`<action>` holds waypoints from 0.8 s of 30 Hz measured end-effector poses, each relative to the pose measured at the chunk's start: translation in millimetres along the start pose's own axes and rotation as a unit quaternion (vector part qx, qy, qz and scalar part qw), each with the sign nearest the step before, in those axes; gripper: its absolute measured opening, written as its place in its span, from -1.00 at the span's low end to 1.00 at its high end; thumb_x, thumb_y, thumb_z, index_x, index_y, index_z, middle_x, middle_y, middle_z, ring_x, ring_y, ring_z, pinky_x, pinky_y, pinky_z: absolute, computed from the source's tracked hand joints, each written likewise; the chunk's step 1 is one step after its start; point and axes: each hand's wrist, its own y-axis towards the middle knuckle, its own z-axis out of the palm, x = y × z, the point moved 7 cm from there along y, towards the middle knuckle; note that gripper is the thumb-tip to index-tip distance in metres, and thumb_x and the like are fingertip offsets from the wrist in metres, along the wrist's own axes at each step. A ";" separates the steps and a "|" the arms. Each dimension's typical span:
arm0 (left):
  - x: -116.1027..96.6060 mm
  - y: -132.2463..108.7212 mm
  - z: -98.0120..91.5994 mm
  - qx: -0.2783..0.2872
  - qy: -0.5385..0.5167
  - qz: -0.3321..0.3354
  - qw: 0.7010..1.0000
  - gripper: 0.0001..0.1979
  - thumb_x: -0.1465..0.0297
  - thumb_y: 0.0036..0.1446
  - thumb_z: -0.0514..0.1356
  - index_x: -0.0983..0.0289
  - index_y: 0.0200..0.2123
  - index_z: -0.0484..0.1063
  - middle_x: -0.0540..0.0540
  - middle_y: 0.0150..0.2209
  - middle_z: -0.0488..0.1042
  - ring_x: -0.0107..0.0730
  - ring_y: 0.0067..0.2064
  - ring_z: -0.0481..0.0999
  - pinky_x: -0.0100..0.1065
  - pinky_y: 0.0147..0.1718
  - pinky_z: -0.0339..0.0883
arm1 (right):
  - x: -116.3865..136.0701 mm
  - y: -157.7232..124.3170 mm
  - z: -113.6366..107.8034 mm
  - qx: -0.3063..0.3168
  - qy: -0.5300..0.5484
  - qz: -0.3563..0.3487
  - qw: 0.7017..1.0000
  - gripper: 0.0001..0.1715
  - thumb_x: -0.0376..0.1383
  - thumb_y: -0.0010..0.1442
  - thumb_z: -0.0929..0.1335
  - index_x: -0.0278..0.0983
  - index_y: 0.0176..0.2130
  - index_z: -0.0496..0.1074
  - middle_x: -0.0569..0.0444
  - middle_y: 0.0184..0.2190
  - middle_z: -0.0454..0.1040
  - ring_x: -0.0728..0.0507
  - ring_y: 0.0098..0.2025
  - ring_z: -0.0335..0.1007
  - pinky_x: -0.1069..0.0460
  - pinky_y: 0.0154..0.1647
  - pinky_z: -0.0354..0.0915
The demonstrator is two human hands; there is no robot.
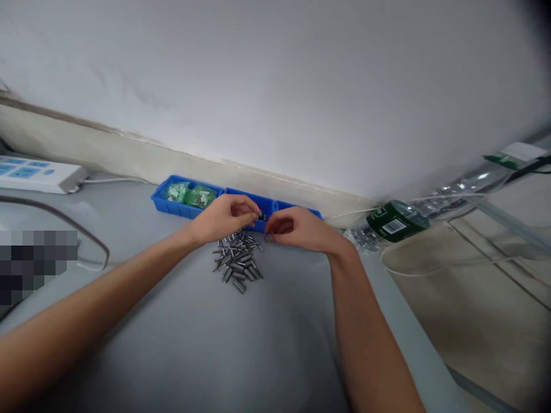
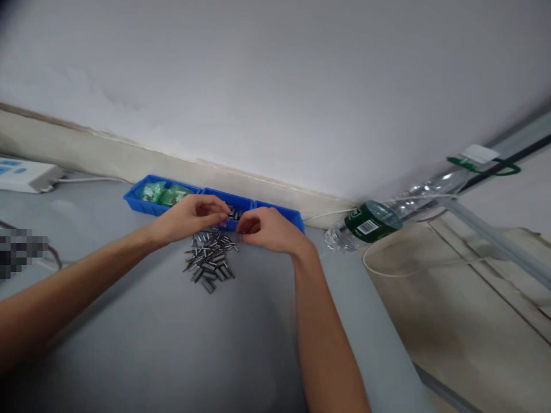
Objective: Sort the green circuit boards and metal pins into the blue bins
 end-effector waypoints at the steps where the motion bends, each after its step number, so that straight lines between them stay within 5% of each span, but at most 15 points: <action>1: 1.0 -0.4 1.8 0.010 -0.003 -0.004 1.000 -0.83 0.33 0.14 0.27 0.24 -0.20 0.56 0.10 -0.31 0.65 -0.25 -0.23 0.64 -0.25 -0.19 0.51 | 1.6 -0.9 -4.8 -0.023 0.034 -0.011 0.999 -0.80 -0.27 0.06 0.48 -0.25 -0.24 0.57 0.06 -0.29 0.62 -0.13 -0.24 0.56 0.01 -0.21 0.41; 6: -0.9 -2.6 8.1 0.035 -0.057 -0.015 0.998 -0.83 0.29 0.15 0.31 0.26 -0.23 0.53 0.11 -0.33 0.64 -0.28 -0.25 0.64 -0.28 -0.21 0.50 | 2.6 1.1 -17.5 -0.126 0.130 -0.032 0.983 -0.69 -0.16 0.01 0.56 -0.25 -0.26 0.56 0.03 -0.31 0.62 -0.18 -0.19 0.59 -0.02 -0.18 0.44; 11: 1.6 -1.6 -0.2 -0.028 -0.093 -0.045 0.994 -0.77 0.25 0.12 0.37 0.27 -0.28 0.49 0.07 -0.43 0.61 -0.29 -0.29 0.64 -0.26 -0.20 0.54 | 1.2 7.2 -13.4 -0.155 0.169 -0.039 0.973 -0.53 -0.04 -0.10 0.61 -0.26 -0.31 0.50 0.02 -0.34 0.59 -0.19 -0.24 0.58 -0.04 -0.22 0.44; 17: 6.1 -0.4 -2.3 -0.023 -0.094 -0.069 0.993 -0.84 0.29 0.15 0.35 0.25 -0.24 0.61 0.11 -0.32 0.65 -0.31 -0.24 0.64 -0.23 -0.10 0.55 | 8.1 9.7 -5.6 -0.140 0.175 -0.047 0.973 -0.46 0.01 -0.14 0.62 -0.24 -0.34 0.44 0.06 -0.35 0.55 -0.14 -0.27 0.53 -0.02 -0.26 0.42; 21: 7.2 0.6 -12.0 -0.068 -0.066 -0.053 0.994 -0.84 0.37 0.05 0.39 0.25 -0.26 0.63 0.10 -0.28 0.67 -0.27 -0.21 0.65 -0.23 -0.10 0.55 | 6.7 11.1 -4.8 -0.138 0.144 -0.051 0.979 -0.54 -0.08 -0.07 0.59 -0.25 -0.39 0.37 0.13 -0.44 0.46 -0.06 -0.37 0.42 0.03 -0.33 0.33; 24: 10.4 1.0 -21.4 -0.112 -0.016 -0.049 0.992 -0.86 0.41 0.03 0.37 0.25 -0.28 0.63 0.10 -0.27 0.68 -0.23 -0.22 0.67 -0.21 -0.09 0.55 | 4.5 12.5 6.4 -0.055 0.091 -0.044 0.993 -0.66 -0.19 0.00 0.55 -0.25 -0.39 0.36 0.15 -0.46 0.46 -0.06 -0.38 0.41 0.05 -0.34 0.30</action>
